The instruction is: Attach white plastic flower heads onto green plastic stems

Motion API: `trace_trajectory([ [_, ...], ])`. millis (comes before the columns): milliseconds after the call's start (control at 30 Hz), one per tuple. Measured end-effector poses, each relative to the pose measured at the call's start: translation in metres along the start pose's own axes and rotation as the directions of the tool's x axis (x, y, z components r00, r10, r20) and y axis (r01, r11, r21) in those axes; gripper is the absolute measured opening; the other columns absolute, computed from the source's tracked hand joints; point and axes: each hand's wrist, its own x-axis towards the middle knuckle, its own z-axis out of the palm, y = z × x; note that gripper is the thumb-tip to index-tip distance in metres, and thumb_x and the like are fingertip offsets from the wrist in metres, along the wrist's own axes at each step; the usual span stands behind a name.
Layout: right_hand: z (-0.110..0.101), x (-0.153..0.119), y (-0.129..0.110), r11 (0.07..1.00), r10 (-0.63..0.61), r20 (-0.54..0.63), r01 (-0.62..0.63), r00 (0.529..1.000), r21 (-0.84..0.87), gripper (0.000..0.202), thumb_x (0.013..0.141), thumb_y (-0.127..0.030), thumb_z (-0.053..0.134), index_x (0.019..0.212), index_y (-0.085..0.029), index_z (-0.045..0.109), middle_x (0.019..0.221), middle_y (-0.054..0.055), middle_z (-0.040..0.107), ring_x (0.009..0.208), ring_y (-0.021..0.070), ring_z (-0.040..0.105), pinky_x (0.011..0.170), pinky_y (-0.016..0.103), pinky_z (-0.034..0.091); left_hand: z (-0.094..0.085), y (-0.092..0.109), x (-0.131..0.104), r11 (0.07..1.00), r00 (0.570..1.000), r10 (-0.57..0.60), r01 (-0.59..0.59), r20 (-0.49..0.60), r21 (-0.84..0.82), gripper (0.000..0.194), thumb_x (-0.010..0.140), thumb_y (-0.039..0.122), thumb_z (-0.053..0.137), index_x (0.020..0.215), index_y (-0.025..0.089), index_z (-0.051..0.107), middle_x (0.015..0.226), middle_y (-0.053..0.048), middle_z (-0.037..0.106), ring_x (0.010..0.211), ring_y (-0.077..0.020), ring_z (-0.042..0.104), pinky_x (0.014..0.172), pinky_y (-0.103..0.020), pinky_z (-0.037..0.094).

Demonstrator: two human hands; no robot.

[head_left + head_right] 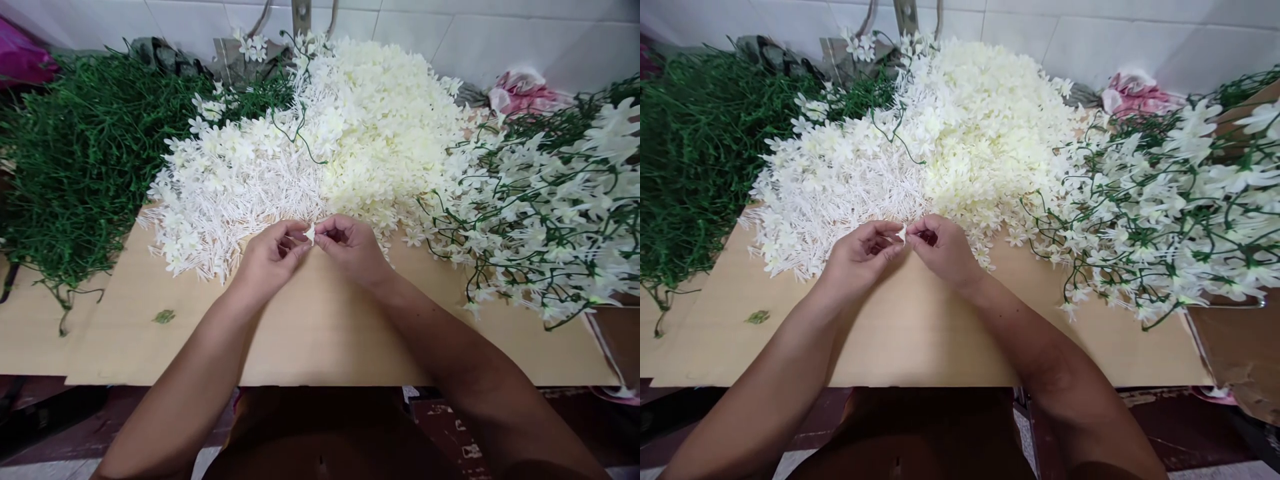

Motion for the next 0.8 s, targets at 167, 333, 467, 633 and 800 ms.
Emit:
trace_trajectory([
  [167, 0.003, -0.002, -0.003, 0.993, 0.045, 0.028, -0.047, 0.999, 0.104, 0.010, 0.075, -0.028, 0.067, 0.075, -0.019, 0.064, 0.071, 0.000, 0.065, 0.065, 0.0113, 0.056, 0.064, 0.028, 0.047, 0.001, 0.009, 0.000, 0.979, 0.996, -0.061, 0.045, -0.071, -0.199, 0.017, 0.068, 0.027, 0.079, 0.076, 0.017, 0.068, 0.067, -0.001, 0.064, 0.064, -0.0118, 0.056, 0.063, -0.024, 0.045],
  [333, 0.005, -0.005, -0.007, 0.979, -0.002, 0.020, -0.002, 1.000, 0.202, 0.014, 0.076, -0.031, 0.070, 0.079, -0.019, 0.063, 0.071, 0.000, 0.065, 0.068, 0.0120, 0.060, 0.066, 0.028, 0.049, 0.001, 0.016, 0.003, 0.893, 0.979, -0.196, 0.200, 0.051, -0.404, 0.032, 0.058, 0.036, 0.087, 0.069, 0.016, 0.065, 0.059, 0.000, 0.064, 0.056, -0.0117, 0.057, 0.059, -0.025, 0.044],
  [467, 0.004, -0.005, -0.008, 0.971, -0.042, 0.012, 0.038, 0.999, 0.236, 0.020, 0.075, -0.033, 0.073, 0.089, -0.022, 0.063, 0.076, -0.001, 0.064, 0.072, 0.0124, 0.061, 0.068, 0.028, 0.051, 0.002, 0.019, 0.005, 0.863, 0.971, -0.211, 0.240, 0.115, -0.445, 0.037, 0.055, 0.042, 0.089, 0.068, 0.016, 0.065, 0.057, 0.000, 0.063, 0.053, -0.0111, 0.056, 0.056, -0.024, 0.040],
  [633, -0.001, -0.003, -0.008, 0.980, -0.101, -0.003, 0.100, 0.995, 0.169, 0.021, 0.075, -0.038, 0.074, 0.078, -0.021, 0.061, 0.084, 0.001, 0.059, 0.073, 0.0127, 0.058, 0.065, 0.029, 0.051, 0.000, 0.025, 0.012, 0.914, 0.966, -0.165, 0.226, 0.200, -0.335, 0.031, 0.065, 0.040, 0.082, 0.066, 0.016, 0.062, 0.057, 0.000, 0.060, 0.055, -0.0110, 0.053, 0.058, -0.024, 0.037],
  [800, -0.011, 0.002, -0.012, 0.981, -0.081, -0.048, 0.088, 0.996, 0.172, 0.017, 0.074, -0.031, 0.072, 0.076, -0.021, 0.059, 0.077, 0.000, 0.058, 0.072, 0.0125, 0.057, 0.069, 0.028, 0.050, -0.001, 0.031, 0.044, 0.993, 0.996, 0.001, -0.012, 0.093, 0.117, 0.012, 0.082, 0.025, 0.061, 0.076, 0.016, 0.065, 0.072, -0.004, 0.063, 0.067, -0.0157, 0.054, 0.067, -0.030, 0.041],
])
